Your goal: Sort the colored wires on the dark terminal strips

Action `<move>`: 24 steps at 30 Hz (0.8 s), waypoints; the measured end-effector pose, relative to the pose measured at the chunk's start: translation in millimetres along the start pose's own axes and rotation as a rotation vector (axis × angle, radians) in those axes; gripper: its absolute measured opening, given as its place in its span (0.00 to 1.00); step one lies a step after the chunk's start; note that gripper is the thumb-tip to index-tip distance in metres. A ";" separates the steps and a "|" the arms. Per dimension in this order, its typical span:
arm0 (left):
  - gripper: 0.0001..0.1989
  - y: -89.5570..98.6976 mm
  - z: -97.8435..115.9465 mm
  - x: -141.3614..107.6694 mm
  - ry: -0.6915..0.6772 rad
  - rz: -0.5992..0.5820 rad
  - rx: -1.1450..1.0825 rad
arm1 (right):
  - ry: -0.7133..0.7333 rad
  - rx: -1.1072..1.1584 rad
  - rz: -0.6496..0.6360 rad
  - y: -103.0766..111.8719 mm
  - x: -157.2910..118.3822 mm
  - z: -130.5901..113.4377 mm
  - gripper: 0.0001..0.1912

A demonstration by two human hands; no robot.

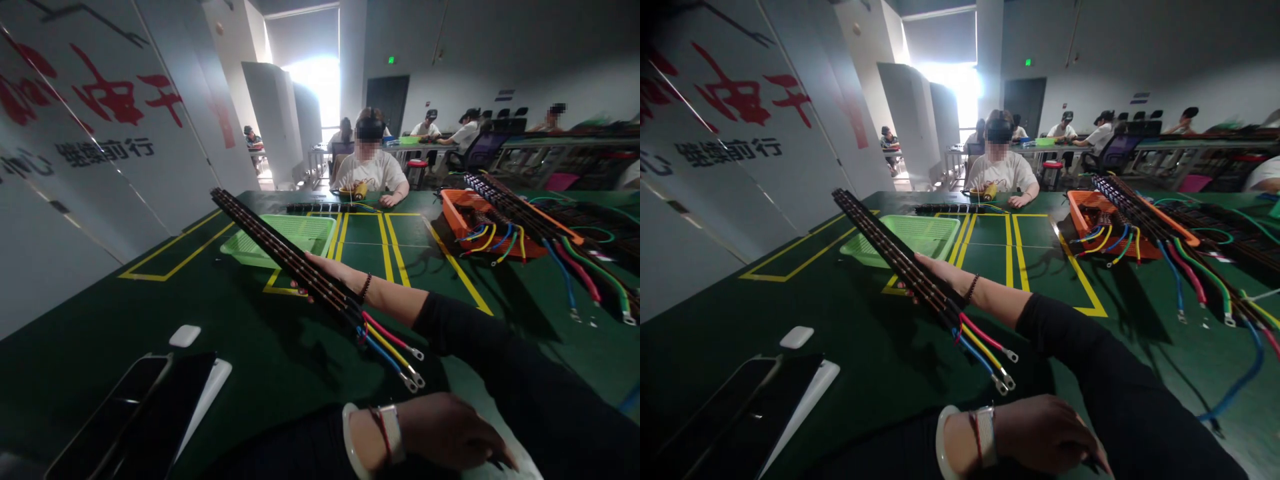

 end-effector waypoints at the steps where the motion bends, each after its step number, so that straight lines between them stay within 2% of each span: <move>1: 0.17 -0.7 1.7 0.3 -0.030 -0.008 0.014 | -0.037 0.007 -0.016 -2.5 -4.6 5.8 0.25; 6: 0.17 2.6 15.6 -0.6 -0.166 -0.063 0.096 | -0.166 0.059 -0.111 -3.1 -23.5 34.2 0.26; 10: 0.18 5.4 20.4 -1.9 -0.184 -0.080 0.137 | -0.238 -0.023 -0.127 0.8 -34.3 50.3 0.26; 13: 0.19 3.3 17.7 -0.3 -0.181 -0.091 0.146 | -0.290 -0.046 -0.151 -6.3 -38.5 59.0 0.25; 18: 0.19 -4.6 10.2 4.4 -0.212 -0.120 0.198 | -0.375 -0.034 -0.158 -17.8 -34.8 72.4 0.25; 24: 0.20 -6.8 8.0 6.0 -0.220 -0.165 0.275 | -0.465 -0.091 -0.143 -4.1 -24.6 82.7 0.26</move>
Point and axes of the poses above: each hand's wrist, its own x-axis towards the middle knuckle, its own y-axis out of the back of the hand, z = x × y, the point moved 3 cm from there along x, towards the middle knuckle, and after that the axes turned 2 degrees about -z, right-handed, at the moved point
